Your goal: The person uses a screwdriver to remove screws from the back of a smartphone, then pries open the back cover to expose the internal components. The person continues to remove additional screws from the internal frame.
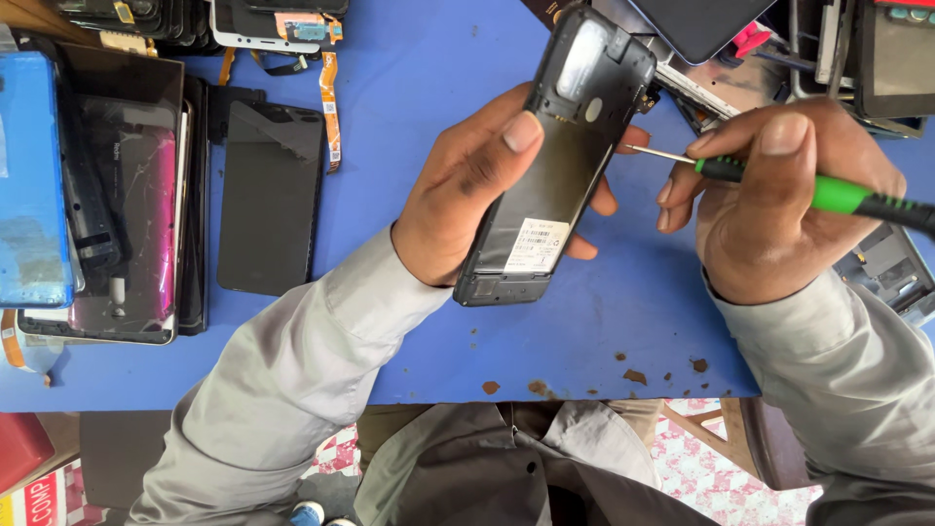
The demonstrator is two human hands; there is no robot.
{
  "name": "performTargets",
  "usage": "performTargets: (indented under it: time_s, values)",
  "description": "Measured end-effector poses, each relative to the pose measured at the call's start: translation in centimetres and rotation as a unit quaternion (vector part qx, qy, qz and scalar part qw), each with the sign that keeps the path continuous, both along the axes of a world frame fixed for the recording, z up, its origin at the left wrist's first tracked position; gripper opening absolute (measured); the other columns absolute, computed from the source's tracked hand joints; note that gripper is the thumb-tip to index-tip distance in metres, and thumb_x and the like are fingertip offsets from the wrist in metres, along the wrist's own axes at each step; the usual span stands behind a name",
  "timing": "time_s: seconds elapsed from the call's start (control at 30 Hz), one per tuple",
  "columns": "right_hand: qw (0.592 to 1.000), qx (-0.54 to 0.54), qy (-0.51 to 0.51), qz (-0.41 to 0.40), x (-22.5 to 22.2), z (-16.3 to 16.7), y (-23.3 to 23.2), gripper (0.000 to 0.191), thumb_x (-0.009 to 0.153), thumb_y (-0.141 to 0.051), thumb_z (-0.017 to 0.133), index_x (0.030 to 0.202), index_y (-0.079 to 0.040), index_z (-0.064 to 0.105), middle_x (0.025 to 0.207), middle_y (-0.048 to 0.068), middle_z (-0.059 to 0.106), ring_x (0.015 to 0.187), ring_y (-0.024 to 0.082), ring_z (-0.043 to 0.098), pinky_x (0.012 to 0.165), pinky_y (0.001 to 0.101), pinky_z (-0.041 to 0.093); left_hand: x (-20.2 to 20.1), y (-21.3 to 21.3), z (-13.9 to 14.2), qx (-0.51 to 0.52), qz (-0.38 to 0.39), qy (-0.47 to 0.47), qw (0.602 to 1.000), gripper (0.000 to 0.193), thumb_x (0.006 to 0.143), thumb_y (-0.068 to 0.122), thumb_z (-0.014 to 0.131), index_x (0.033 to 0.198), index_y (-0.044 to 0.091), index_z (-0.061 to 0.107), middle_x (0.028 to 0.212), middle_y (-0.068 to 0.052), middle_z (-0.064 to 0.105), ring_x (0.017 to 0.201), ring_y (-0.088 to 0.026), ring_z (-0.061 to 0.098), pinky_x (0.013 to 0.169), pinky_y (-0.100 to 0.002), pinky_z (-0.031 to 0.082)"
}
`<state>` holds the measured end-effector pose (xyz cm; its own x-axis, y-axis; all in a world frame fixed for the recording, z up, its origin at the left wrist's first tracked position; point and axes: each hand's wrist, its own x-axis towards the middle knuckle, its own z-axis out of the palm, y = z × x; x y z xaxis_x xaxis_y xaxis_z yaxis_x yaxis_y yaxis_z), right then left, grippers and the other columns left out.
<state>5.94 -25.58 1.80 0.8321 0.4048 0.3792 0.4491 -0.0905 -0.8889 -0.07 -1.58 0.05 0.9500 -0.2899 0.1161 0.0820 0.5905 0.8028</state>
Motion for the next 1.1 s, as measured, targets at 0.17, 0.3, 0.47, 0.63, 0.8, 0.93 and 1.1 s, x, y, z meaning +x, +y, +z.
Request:
performTargets:
  time_s: [0.17, 0.3, 0.47, 0.63, 0.8, 0.93, 1.1]
  values:
    - [0.982, -0.078, -0.169, 0.022, -0.1, -0.7, -0.5, 0.044, 0.129, -0.028, 0.043, 0.11, 0.01, 0.052, 0.09, 0.019, 0.068, 0.078, 0.021, 0.075, 0.067, 0.0292, 0.062, 0.2, -0.4, 0.0, -0.082, -0.006, 0.059, 0.995, 0.074, 0.107, 0.055, 0.054, 0.153, -0.001, 0.041, 0.141, -0.024, 0.058, 0.107, -0.026, 0.069, 0.083, -0.046, 0.067]
    - [0.946, -0.122, -0.298, 0.031, 0.6, -0.9, -0.3, 0.03, 0.121, -0.019, 0.048, 0.106, 0.007, 0.055, 0.093, 0.017, 0.072, 0.078, 0.025, 0.077, 0.067, 0.03, 0.062, 0.1, -0.7, -0.1, -0.079, 0.01, 0.062, 0.995, 0.07, 0.108, 0.056, 0.053, 0.149, 0.0, 0.041, 0.139, -0.024, 0.059, 0.104, -0.025, 0.069, 0.082, -0.045, 0.067]
    - [0.922, -0.181, -0.339, 0.037, 0.7, 0.1, 0.2, 0.014, 0.117, -0.005, 0.056, 0.108, 0.006, 0.057, 0.091, 0.016, 0.072, 0.074, 0.025, 0.075, 0.065, 0.0308, 0.06, -0.3, -1.0, -0.1, -0.005, 0.037, 0.029, 0.999, 0.066, 0.11, 0.057, 0.051, 0.147, 0.003, 0.044, 0.136, -0.017, 0.061, 0.103, -0.021, 0.068, 0.083, -0.042, 0.068]
    - [0.904, -0.232, -0.355, 0.051, 0.3, 1.6, 0.8, 0.007, 0.108, 0.004, 0.064, 0.107, 0.006, 0.057, 0.095, 0.019, 0.072, 0.07, 0.026, 0.07, 0.063, 0.0343, 0.057, -0.6, -2.0, 0.2, 0.058, 0.085, 0.041, 0.994, 0.056, 0.112, 0.052, 0.052, 0.142, 0.005, 0.044, 0.131, -0.008, 0.06, 0.097, -0.015, 0.065, 0.078, -0.034, 0.065]
    - [0.892, -0.246, -0.372, 0.071, -0.3, 2.5, 1.7, 0.015, 0.102, 0.005, 0.071, 0.107, 0.006, 0.057, 0.094, 0.02, 0.071, 0.074, 0.03, 0.07, 0.066, 0.0392, 0.059, -1.4, -2.6, 0.0, 0.083, 0.108, 0.058, 0.989, 0.051, 0.112, 0.047, 0.054, 0.14, 0.006, 0.043, 0.127, -0.003, 0.056, 0.097, -0.012, 0.063, 0.079, -0.032, 0.063]
    - [0.889, -0.231, -0.39, 0.064, -0.6, 2.3, 3.0, 0.028, 0.093, 0.007, 0.08, 0.108, 0.007, 0.057, 0.096, 0.02, 0.066, 0.075, 0.031, 0.069, 0.061, 0.0396, 0.056, -0.8, -2.7, -1.1, 0.089, 0.169, -0.036, 0.981, 0.047, 0.122, 0.042, 0.052, 0.143, 0.001, 0.044, 0.122, -0.007, 0.058, 0.109, -0.01, 0.055, 0.101, -0.027, 0.049]
    - [0.903, -0.223, -0.363, 0.054, -1.0, 1.7, 4.0, 0.036, 0.092, 0.009, 0.086, 0.117, 0.004, 0.06, 0.103, 0.016, 0.062, 0.08, 0.029, 0.066, 0.064, 0.0403, 0.054, -0.3, -2.4, -1.9, 0.047, 0.182, -0.022, 0.982, 0.047, 0.119, 0.042, 0.052, 0.141, 0.0, 0.046, 0.124, -0.011, 0.062, 0.108, -0.012, 0.057, 0.1, -0.027, 0.049]
